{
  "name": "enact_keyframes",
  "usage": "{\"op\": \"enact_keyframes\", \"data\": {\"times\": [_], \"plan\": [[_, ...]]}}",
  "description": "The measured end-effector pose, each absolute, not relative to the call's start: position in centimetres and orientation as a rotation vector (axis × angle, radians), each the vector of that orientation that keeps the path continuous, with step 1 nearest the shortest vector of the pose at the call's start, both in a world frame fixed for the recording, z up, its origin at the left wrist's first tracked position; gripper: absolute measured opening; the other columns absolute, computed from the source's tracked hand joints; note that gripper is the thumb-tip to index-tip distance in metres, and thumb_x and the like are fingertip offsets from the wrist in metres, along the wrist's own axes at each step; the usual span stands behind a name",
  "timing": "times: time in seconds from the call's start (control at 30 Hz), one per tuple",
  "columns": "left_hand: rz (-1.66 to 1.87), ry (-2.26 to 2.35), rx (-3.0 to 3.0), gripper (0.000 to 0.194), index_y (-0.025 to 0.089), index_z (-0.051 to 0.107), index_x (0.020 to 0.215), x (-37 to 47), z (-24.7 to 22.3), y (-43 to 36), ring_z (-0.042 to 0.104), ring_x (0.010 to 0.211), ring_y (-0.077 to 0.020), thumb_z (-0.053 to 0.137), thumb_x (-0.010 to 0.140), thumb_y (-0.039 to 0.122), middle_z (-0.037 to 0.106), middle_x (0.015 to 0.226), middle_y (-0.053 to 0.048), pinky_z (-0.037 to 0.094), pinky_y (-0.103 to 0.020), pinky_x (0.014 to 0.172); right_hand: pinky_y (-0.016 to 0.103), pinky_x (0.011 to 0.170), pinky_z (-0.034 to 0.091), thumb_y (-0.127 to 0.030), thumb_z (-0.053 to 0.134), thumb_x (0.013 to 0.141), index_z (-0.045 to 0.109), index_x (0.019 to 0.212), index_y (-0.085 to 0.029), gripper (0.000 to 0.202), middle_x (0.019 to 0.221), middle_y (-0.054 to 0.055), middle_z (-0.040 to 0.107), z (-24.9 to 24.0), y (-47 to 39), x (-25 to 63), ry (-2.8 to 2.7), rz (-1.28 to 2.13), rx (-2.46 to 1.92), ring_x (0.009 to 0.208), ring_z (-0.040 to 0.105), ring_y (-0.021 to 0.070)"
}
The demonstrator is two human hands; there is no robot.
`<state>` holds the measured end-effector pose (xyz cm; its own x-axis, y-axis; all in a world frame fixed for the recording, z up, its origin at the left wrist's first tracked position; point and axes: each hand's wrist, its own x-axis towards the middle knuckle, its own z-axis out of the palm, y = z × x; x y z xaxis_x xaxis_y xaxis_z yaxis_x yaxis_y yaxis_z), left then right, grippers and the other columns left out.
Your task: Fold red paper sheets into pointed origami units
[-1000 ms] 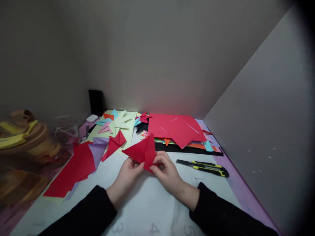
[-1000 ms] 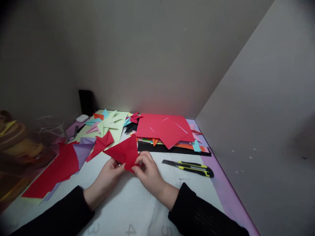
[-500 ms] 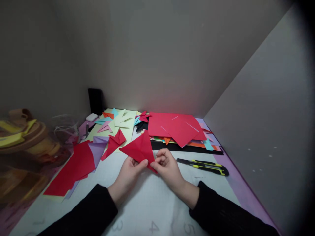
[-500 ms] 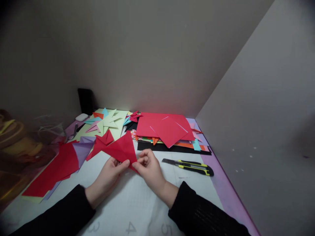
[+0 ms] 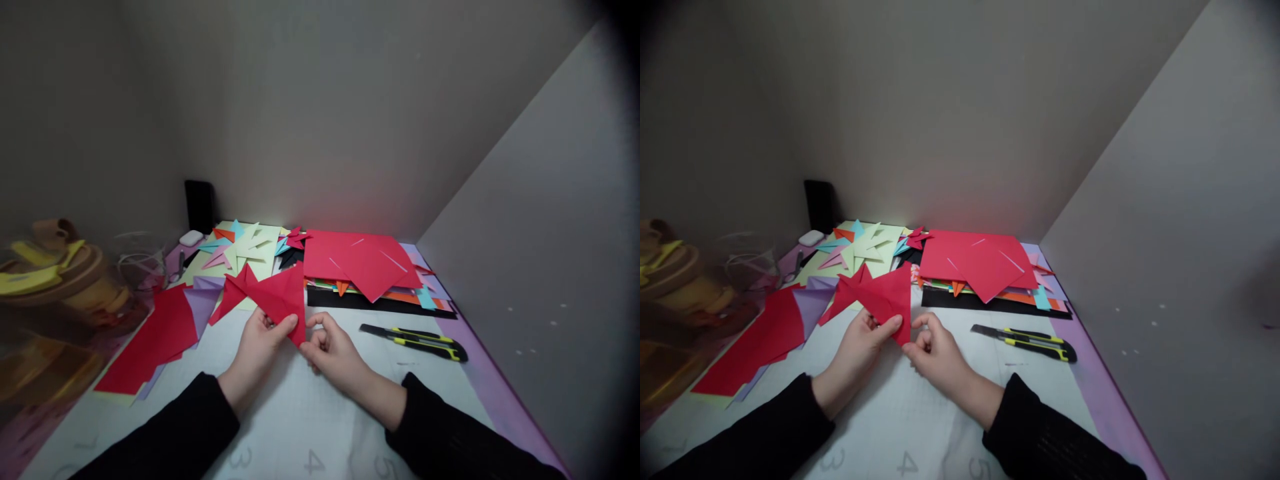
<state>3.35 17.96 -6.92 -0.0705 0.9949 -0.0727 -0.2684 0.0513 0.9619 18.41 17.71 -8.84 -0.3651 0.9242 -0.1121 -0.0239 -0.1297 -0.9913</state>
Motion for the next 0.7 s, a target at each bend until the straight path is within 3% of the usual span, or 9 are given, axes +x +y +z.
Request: {"op": "enact_keyframes", "data": {"times": [0.17,0.23,0.3,0.43,0.57,0.7], "plan": [[1.158,1.147,1.27,0.031,0.017,0.055,0.101,2.8,-6.5,17.7,0.061,0.083,-0.0206,0.068,0.075,0.03,0.065,0.088,-0.005,0.047,-0.029,0.073,0.019,0.04,0.028,-0.04,0.073,0.069,0.055,0.091,-0.019,0.035,0.066,-0.004,0.056,-8.6,18.7,18.5,-1.175,1.621,-0.969,0.045,0.041,0.0061],[1.104,1.193,1.388,0.025,0.016,0.058,0.094,2.7,-6.4,17.5,0.059,0.081,-0.0199,0.063,0.08,0.036,0.064,0.086,-0.004,0.046,-0.029,0.071,0.019,0.036,0.023,-0.041,0.074,0.068,0.058,0.081,-0.017,0.032,0.057,-0.004,0.054,-8.9,18.9,18.6,-1.106,1.658,-1.025,0.039,0.036,0.0051],[1.082,1.144,1.411,0.032,0.016,0.059,0.087,2.6,-6.5,17.4,0.056,0.075,-0.0189,0.052,0.086,0.047,0.063,0.081,-0.004,0.045,-0.029,0.069,0.018,0.033,0.021,-0.041,0.074,0.067,0.057,0.071,-0.016,0.03,0.047,-0.005,0.052,-9.3,19.1,18.8,-1.065,1.671,-1.093,0.035,0.035,0.0051],[1.068,0.83,1.191,0.048,0.017,0.057,0.092,2.4,-6.9,17.6,0.056,0.077,-0.0204,0.032,0.092,0.057,0.063,0.081,-0.006,0.043,-0.033,0.075,0.018,0.035,0.03,-0.037,0.073,0.067,0.064,0.077,-0.014,0.026,0.053,0.001,0.063,-9.6,19.3,19.0,-1.035,1.619,-1.048,0.038,0.047,0.008],[1.004,0.826,1.059,0.036,0.019,0.056,0.091,2.3,-6.8,17.7,0.053,0.076,-0.0187,0.046,0.089,0.054,0.061,0.083,-0.004,0.039,-0.03,0.073,0.021,0.046,0.045,-0.03,0.077,0.063,0.069,0.075,-0.015,0.021,0.061,0.003,0.068,-9.5,19.3,18.8,-0.972,1.606,-0.962,0.05,0.058,0.0121],[1.007,0.834,1.024,0.027,0.02,0.055,0.087,2.1,-6.1,17.4,0.05,0.076,-0.0165,0.06,0.082,0.046,0.056,0.08,-0.001,0.036,-0.027,0.072,0.023,0.05,0.048,-0.028,0.077,0.064,0.07,0.073,-0.016,0.016,0.064,0.002,0.068,-9.6,19.2,18.8,-0.945,1.595,-0.956,0.055,0.061,0.014]]}}
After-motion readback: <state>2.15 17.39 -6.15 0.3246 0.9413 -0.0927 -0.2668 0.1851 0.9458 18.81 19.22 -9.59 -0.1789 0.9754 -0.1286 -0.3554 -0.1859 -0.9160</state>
